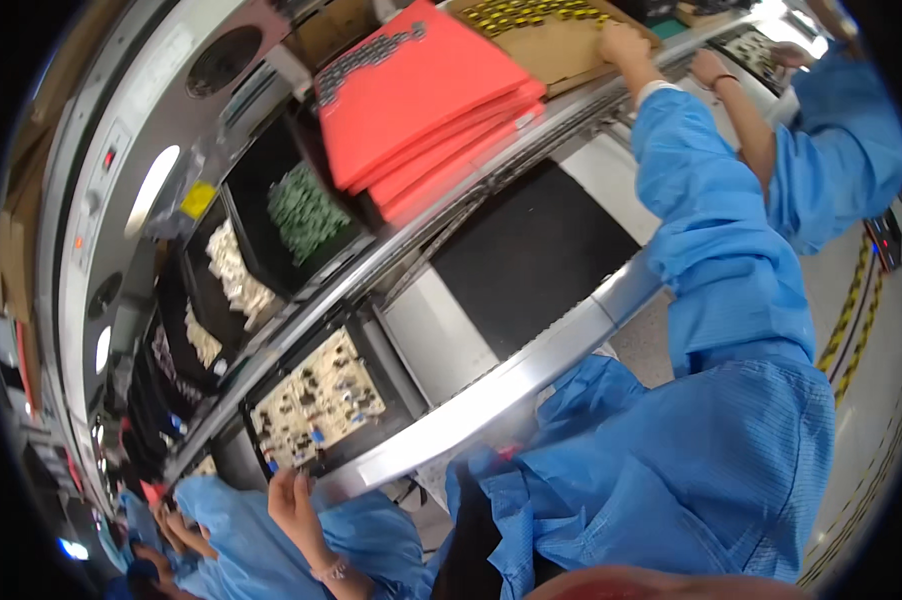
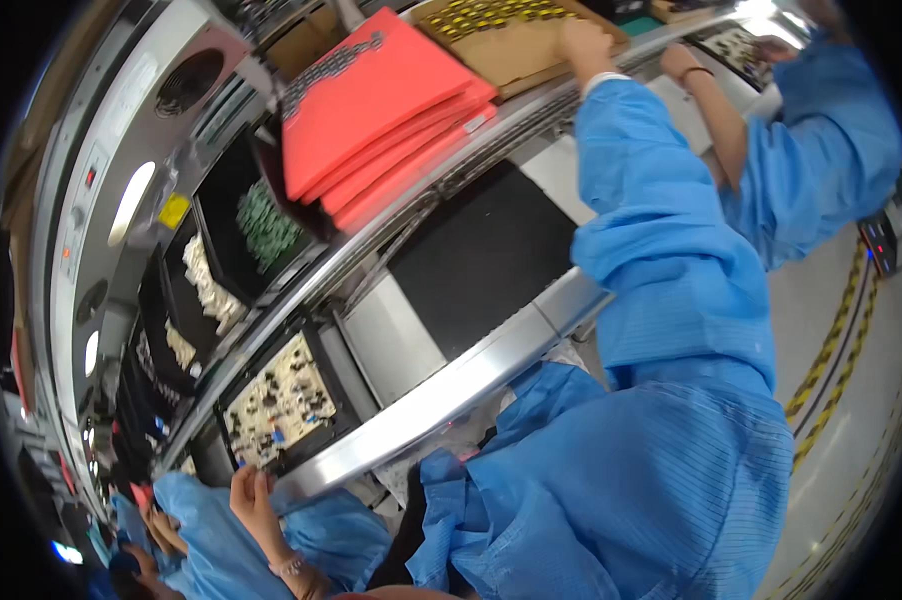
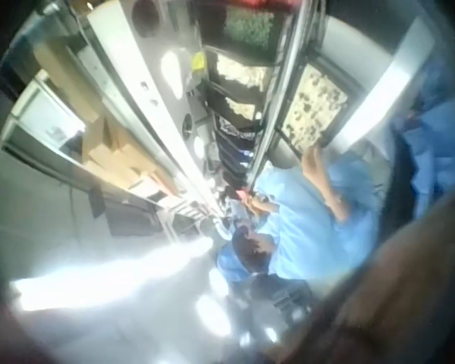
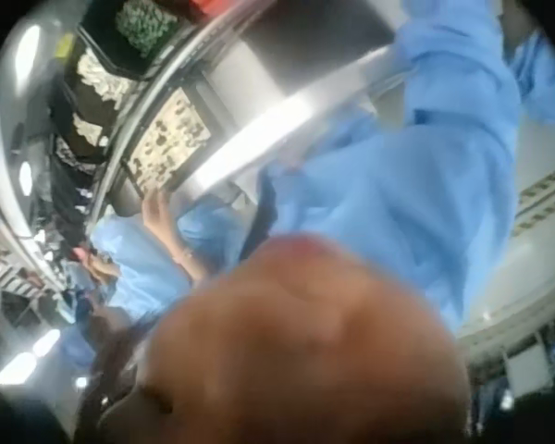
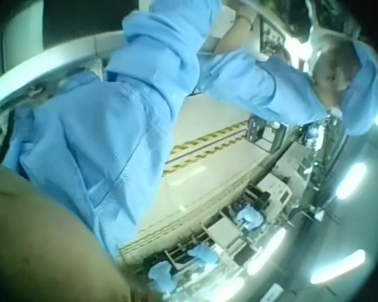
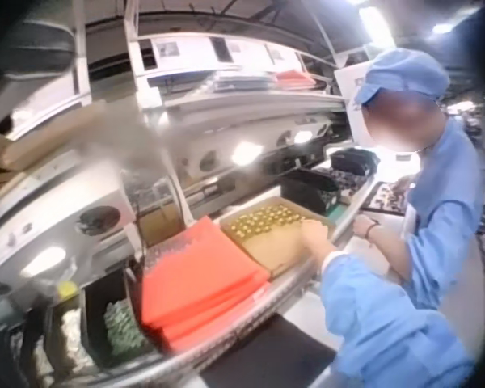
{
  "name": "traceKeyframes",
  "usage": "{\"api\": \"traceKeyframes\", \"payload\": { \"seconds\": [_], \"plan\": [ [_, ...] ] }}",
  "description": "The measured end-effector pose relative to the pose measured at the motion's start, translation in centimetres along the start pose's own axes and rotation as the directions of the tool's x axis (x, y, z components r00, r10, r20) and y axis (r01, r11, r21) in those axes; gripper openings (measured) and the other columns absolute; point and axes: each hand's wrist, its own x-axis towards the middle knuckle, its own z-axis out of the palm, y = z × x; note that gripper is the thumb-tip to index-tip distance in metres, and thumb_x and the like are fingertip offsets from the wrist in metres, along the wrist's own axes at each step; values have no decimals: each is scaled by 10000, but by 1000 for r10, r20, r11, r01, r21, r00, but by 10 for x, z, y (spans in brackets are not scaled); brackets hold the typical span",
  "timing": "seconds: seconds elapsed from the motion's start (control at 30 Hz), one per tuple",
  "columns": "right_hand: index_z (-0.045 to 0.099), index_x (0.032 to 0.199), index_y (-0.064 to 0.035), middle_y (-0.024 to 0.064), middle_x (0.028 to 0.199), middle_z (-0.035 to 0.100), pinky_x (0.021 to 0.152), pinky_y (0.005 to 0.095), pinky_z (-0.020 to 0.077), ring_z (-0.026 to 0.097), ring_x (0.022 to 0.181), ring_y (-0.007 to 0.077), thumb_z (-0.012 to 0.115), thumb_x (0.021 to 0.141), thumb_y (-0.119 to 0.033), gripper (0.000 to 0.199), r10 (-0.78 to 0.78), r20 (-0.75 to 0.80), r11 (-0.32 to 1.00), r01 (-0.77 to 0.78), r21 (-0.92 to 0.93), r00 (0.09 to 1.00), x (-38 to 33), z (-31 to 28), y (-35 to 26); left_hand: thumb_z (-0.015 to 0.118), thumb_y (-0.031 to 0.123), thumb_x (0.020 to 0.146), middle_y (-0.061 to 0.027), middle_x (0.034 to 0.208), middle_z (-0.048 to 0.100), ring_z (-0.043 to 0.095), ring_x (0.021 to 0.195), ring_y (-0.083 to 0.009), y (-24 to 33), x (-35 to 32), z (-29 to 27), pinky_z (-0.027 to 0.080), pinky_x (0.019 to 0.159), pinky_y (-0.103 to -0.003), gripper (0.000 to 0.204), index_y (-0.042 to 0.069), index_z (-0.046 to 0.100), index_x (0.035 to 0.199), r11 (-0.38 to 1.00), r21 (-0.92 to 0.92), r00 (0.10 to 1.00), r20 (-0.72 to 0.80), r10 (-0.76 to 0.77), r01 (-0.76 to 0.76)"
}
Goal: Manually placing electronic components onto printed circuit boards on an assembly line.
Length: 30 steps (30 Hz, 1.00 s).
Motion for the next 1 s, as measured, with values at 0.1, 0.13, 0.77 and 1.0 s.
{"api": "traceKeyframes", "payload": {
  "seconds": [0.1, 0.13, 0.77, 1.0],
  "plan": [
    [699, 1020, -43, 196, 1070, 663, 834, 489, 517, 634, 1024, 356, 511, 863, -215, 299, -210, -11, 939, 199, -280, 978, 7, 20, 26, 611, 5, 876, -54, 896, 652, 617, 810, -129, -13, 11, -2, 498, 718, -248, 184, -47, 614, 1052, 971, 208, 992, 64, 106, -117],
    [719, 942, -69, 190, 979, 681, 795, 472, 535, 653, 958, 368, 504, 859, -203, 267, -329, -113, 884, 264, -385, 938, 8, 24, 33, 630, 3, 858, -52, 889, 652, 609, 811, -117, -14, 20, -7, 491, 713, -239, 144, -51, 631, 991, 964, 237, 989, 118, 93, -119],
    [634, 1158, -90, 148, 1002, 674, 809, 313, 480, 649, 956, 237, 647, 849, -362, 412, -477, -169, 623, 468, 627, 862, -84, -10, -96, 644, 25, 758, -85, 905, 648, 607, 874, -279, -65, 60, -15, 495, 755, -361, 91, 27, 693, 834, 658, 556, 860, 289, 421, -509],
    [631, 1159, -130, 99, 1067, 667, 847, 278, 456, 629, 970, 196, 611, 883, -348, 352, -619, -230, 662, 656, 362, 751, -224, -101, -190, 683, 34, 725, -70, 936, 628, 575, 933, -269, -88, 68, -22, 477, 811, -359, 89, 28, 696, 813, 663, 535, 852, 322, 413, -524]
  ]
}}
